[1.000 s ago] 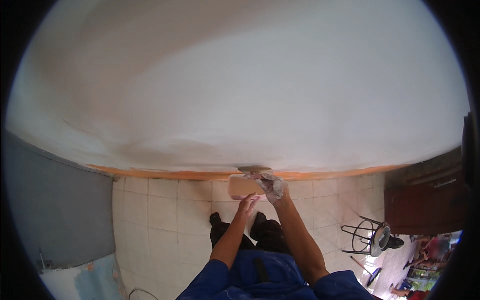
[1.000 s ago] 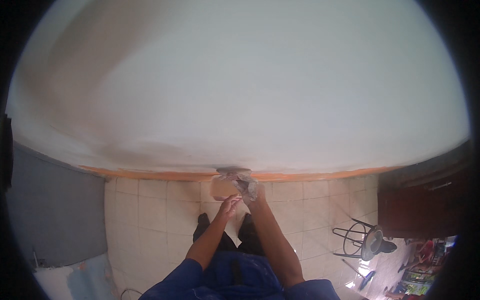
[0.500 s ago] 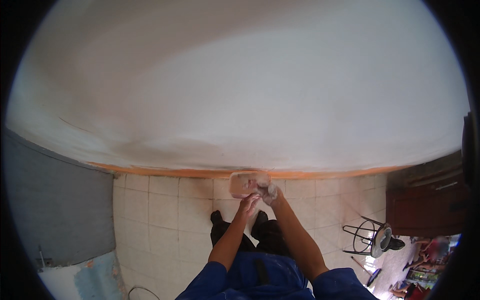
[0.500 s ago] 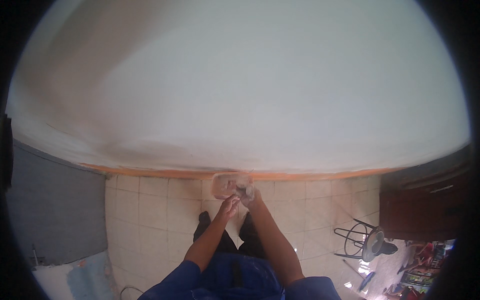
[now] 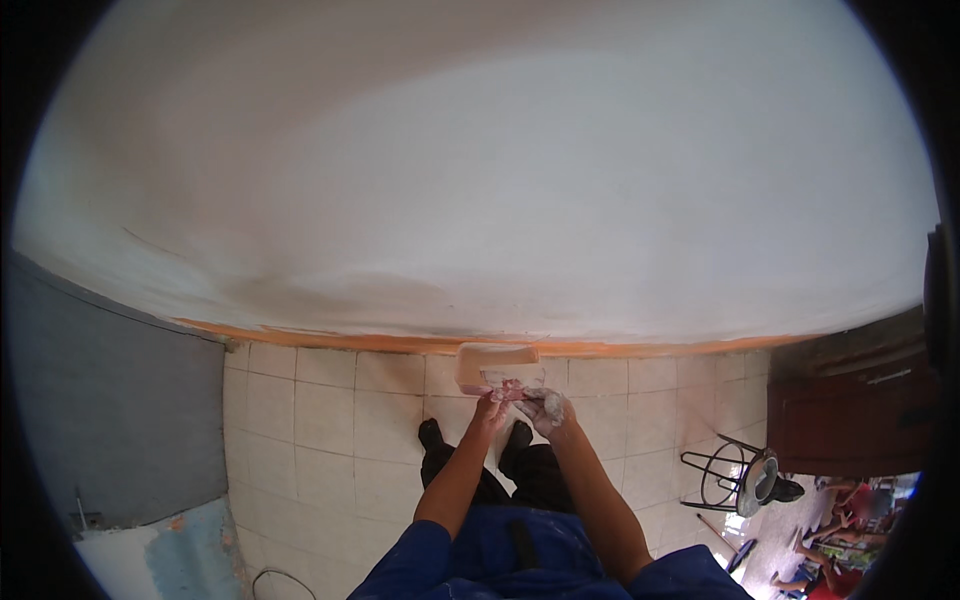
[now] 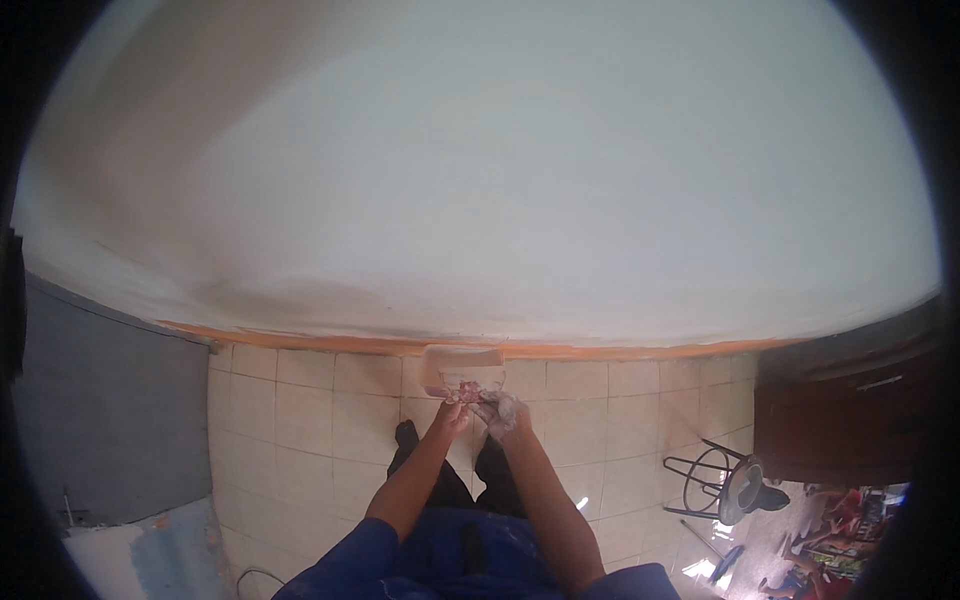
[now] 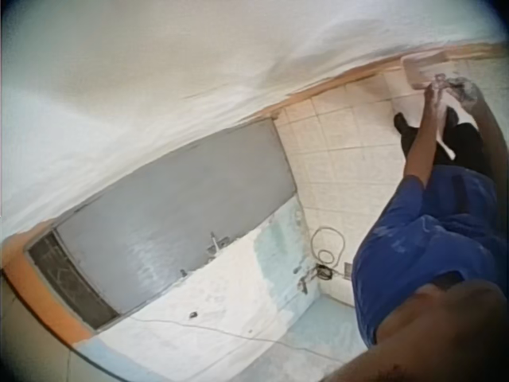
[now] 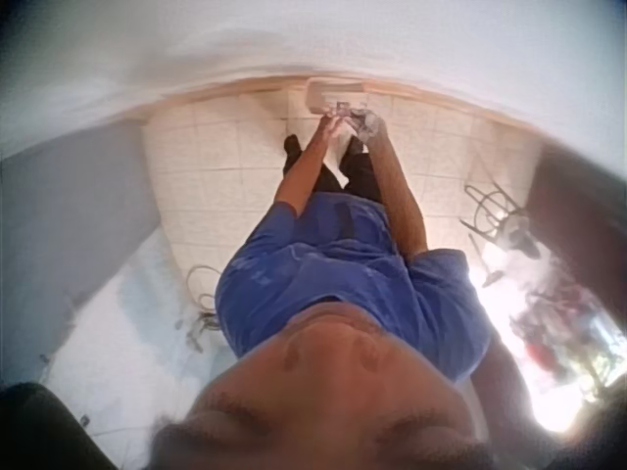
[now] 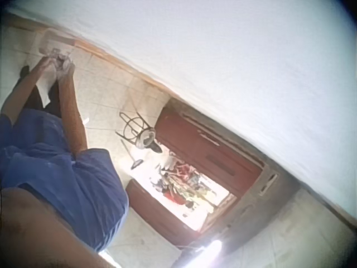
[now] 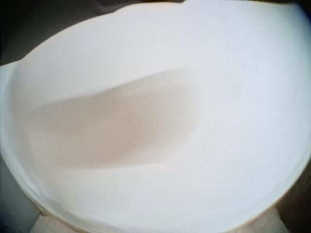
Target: The person applies plaster to a wall using a putty knife and then scrapes the excess material to smooth the surface.
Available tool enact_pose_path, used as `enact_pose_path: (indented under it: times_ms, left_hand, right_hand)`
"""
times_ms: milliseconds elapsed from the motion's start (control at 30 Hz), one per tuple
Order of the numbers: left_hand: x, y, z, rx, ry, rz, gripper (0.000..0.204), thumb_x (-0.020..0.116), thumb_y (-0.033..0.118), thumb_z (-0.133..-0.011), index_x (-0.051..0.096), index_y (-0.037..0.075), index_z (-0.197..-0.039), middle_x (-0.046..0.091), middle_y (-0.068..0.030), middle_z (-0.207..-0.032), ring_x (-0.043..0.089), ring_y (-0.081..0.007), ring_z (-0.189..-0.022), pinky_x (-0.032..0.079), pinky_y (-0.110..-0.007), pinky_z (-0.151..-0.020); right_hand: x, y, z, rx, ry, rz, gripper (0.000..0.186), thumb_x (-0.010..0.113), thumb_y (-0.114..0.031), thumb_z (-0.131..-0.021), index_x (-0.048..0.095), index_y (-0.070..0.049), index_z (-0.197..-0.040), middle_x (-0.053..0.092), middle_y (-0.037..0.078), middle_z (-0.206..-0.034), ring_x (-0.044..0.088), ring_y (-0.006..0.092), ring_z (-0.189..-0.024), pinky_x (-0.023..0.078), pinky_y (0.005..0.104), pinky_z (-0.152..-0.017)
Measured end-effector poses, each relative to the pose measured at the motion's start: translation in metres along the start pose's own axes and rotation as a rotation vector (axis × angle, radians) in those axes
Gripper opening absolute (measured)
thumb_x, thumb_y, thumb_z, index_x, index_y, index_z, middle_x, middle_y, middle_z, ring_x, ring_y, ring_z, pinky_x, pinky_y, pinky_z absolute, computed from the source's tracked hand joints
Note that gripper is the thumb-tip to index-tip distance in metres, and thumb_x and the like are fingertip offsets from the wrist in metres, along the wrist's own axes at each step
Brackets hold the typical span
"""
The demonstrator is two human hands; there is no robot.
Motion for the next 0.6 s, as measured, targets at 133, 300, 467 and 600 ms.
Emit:
enact_pose_path:
  times_ms: [133, 300, 467, 600]
  left_hand:
    - [0.004, -0.001, -0.005, -0.079, 0.170, -0.185, 0.020, 0.062, 0.001, -0.077, 0.053, 0.002, -0.095, 0.056, -0.0083, -0.091, 0.057, -0.0187, -0.089, 0.051, -0.034, -0.084]
    - [-0.008, 0.003, -0.008, -0.076, 0.082, -0.284, 0.024, 0.061, 0.011, -0.081, 0.051, 0.003, -0.101, 0.054, -0.0071, -0.098, 0.054, -0.0197, -0.093, 0.046, -0.032, -0.089]
    - [-0.003, 0.004, -0.002, -0.045, 0.192, -0.158, 0.020, 0.061, 0.004, -0.079, 0.053, 0.002, -0.097, 0.056, -0.0066, -0.093, 0.056, -0.0173, -0.087, 0.050, -0.034, -0.083]
    - [0.021, 0.003, 0.005, 0.067, 0.154, -0.046, 0.024, 0.061, 0.007, -0.080, 0.051, 0.001, -0.101, 0.056, -0.0089, -0.096, 0.056, -0.0190, -0.089, 0.049, -0.034, -0.083]
  right_hand:
    - [-0.024, 0.012, -0.091, -0.062, -0.723, -0.436, 0.024, 0.046, -0.013, -0.083, 0.054, 0.008, -0.091, 0.059, 0.023, -0.098, 0.057, 0.0356, -0.095, 0.047, 0.0470, -0.087]
    - [0.054, -0.042, -0.046, -0.191, -0.555, -0.236, 0.027, 0.049, -0.015, -0.082, 0.056, 0.010, -0.090, 0.059, 0.024, -0.100, 0.056, 0.0362, -0.097, 0.046, 0.0485, -0.088]
    - [0.027, -0.007, 0.026, -0.173, -0.412, -0.306, 0.028, 0.045, -0.015, -0.084, 0.056, 0.011, -0.092, 0.059, 0.023, -0.099, 0.056, 0.0366, -0.096, 0.046, 0.0467, -0.088]
    - [-0.004, 0.019, -0.029, -0.075, -0.670, -0.423, 0.029, 0.043, -0.013, -0.085, 0.054, 0.012, -0.094, 0.057, 0.026, -0.100, 0.056, 0.0386, -0.096, 0.046, 0.0483, -0.088]
Point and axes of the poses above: each hand's wrist, its own z-axis away from the middle knuckle, its own x-axis out of the palm, y = z × x, the point moved 3 cm from there along -z, towards the middle knuckle
